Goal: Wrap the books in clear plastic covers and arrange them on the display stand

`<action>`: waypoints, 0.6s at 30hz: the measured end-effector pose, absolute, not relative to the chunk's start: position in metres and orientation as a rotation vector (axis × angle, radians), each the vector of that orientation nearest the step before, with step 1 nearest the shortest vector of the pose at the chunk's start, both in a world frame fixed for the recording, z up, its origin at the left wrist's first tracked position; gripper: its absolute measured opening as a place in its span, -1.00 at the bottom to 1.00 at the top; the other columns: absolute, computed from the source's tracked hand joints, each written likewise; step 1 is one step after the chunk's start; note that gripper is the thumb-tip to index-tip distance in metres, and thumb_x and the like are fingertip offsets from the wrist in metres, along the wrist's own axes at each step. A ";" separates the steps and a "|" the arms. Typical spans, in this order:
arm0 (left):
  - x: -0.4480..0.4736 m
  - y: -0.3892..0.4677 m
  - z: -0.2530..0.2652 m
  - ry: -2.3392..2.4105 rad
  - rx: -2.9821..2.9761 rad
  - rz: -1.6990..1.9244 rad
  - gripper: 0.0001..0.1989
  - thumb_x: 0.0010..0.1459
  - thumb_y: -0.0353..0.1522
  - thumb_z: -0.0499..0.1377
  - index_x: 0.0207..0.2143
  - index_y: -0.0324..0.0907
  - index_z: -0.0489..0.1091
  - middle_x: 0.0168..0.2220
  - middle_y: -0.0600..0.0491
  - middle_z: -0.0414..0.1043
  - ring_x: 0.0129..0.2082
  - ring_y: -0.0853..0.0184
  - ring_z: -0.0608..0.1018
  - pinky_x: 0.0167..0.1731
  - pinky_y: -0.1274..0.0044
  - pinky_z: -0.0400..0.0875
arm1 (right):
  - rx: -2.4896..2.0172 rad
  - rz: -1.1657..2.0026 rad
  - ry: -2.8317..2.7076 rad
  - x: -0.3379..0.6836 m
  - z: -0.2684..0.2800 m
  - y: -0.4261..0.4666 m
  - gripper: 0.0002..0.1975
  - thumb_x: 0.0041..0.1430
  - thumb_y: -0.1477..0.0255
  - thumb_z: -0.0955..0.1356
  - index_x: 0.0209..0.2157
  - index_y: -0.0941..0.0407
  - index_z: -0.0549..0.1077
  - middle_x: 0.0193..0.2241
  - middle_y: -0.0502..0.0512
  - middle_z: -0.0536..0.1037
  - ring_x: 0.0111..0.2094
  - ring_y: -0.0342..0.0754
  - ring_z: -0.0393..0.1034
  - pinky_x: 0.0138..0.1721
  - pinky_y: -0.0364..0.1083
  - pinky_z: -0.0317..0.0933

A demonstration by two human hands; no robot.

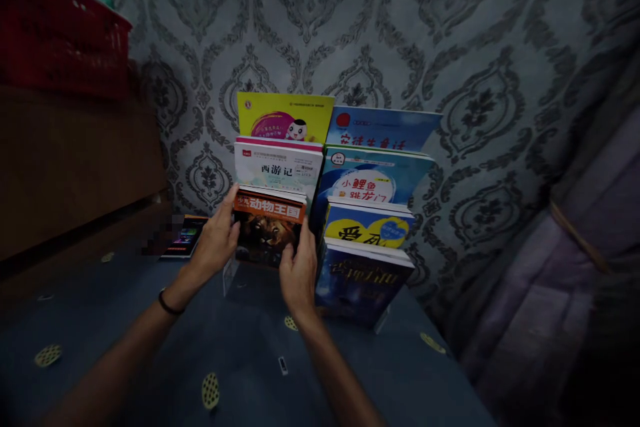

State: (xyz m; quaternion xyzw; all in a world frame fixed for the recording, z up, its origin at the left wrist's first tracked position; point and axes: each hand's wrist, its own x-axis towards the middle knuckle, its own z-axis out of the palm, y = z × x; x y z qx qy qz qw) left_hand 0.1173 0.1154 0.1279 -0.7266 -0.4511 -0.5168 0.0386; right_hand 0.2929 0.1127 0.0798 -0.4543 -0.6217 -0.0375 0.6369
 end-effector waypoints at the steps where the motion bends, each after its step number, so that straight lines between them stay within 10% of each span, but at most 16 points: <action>1: 0.116 0.116 0.130 -1.385 -2.225 -1.573 -0.18 0.17 -0.60 -0.04 0.44 -0.07 -0.16 0.30 -0.14 0.27 0.21 0.13 0.45 0.17 0.28 0.39 | -1.045 -0.085 -1.418 0.294 0.080 0.113 -0.34 0.23 0.47 0.20 0.37 0.14 0.17 0.18 0.29 0.44 0.22 0.13 0.32 0.23 0.20 0.22; 18: 0.111 0.121 0.133 -1.375 -2.201 -1.564 -0.30 0.21 -0.57 0.02 0.38 -0.14 0.02 0.21 -0.14 0.42 0.10 0.14 0.55 0.07 0.28 0.46 | -1.071 0.013 -1.426 0.294 0.082 0.112 -0.33 0.22 0.42 0.21 0.36 0.24 0.17 0.30 0.36 0.31 0.30 0.17 0.23 0.27 0.23 0.18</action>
